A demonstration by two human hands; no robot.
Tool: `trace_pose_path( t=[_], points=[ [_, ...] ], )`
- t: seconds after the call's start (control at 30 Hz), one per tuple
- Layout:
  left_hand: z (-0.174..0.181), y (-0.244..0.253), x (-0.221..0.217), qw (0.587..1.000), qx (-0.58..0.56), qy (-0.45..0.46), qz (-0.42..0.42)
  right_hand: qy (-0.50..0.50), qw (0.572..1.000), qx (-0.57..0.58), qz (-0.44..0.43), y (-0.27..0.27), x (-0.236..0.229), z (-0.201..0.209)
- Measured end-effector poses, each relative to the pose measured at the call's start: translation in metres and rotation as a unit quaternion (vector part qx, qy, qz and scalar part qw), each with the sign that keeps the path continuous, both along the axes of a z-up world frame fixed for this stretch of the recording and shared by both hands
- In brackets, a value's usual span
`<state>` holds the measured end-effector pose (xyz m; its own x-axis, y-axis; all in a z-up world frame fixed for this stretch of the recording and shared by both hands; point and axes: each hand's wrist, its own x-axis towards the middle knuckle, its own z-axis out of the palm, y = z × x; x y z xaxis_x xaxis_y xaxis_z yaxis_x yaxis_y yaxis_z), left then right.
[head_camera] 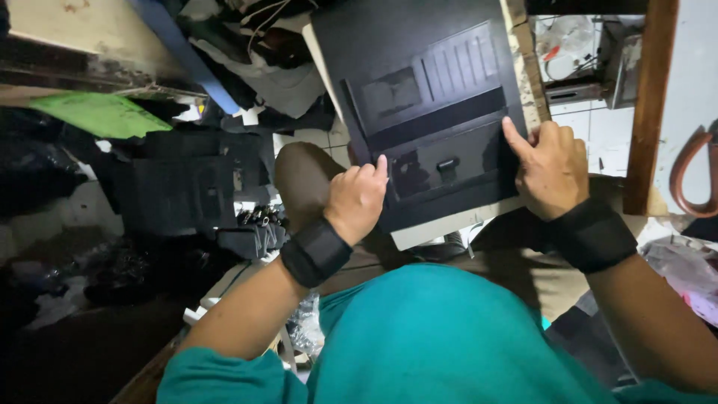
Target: The person folds a black fabric-covered album cover on the work table, applies glue from a container, presses the cover flat, fits a clear plastic window into the cover, and trims material with scissors while assembling the album.
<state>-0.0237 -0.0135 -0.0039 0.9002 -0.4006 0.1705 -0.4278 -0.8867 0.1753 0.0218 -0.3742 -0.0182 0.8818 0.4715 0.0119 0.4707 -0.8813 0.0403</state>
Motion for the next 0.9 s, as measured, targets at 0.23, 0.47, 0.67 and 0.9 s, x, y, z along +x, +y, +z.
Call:
trace_pose_path(
  t=[0.23, 0.47, 0.67, 0.9],
  points=[
    [-0.039, -0.001, -0.004, 0.989, 0.102, 0.107, -0.025, -0.062, 0.996, -0.068, -0.017, 0.006, -0.012, 0.020],
    [-0.041, -0.007, -0.006, 0.982, 0.175, 0.075, -0.007, -0.114, 0.990, -0.080, 0.005, -0.001, -0.037, 0.017],
    [-0.025, -0.018, -0.014, 0.995, 0.058, -0.062, -0.059, -0.012, 0.979, 0.135, 0.151, 0.011, -0.058, -0.011],
    [0.004, -0.049, -0.038, 0.978, 0.064, -0.079, -0.182, -0.081, 0.984, 0.058, 0.147, 0.065, -0.094, 0.003]
  ],
)
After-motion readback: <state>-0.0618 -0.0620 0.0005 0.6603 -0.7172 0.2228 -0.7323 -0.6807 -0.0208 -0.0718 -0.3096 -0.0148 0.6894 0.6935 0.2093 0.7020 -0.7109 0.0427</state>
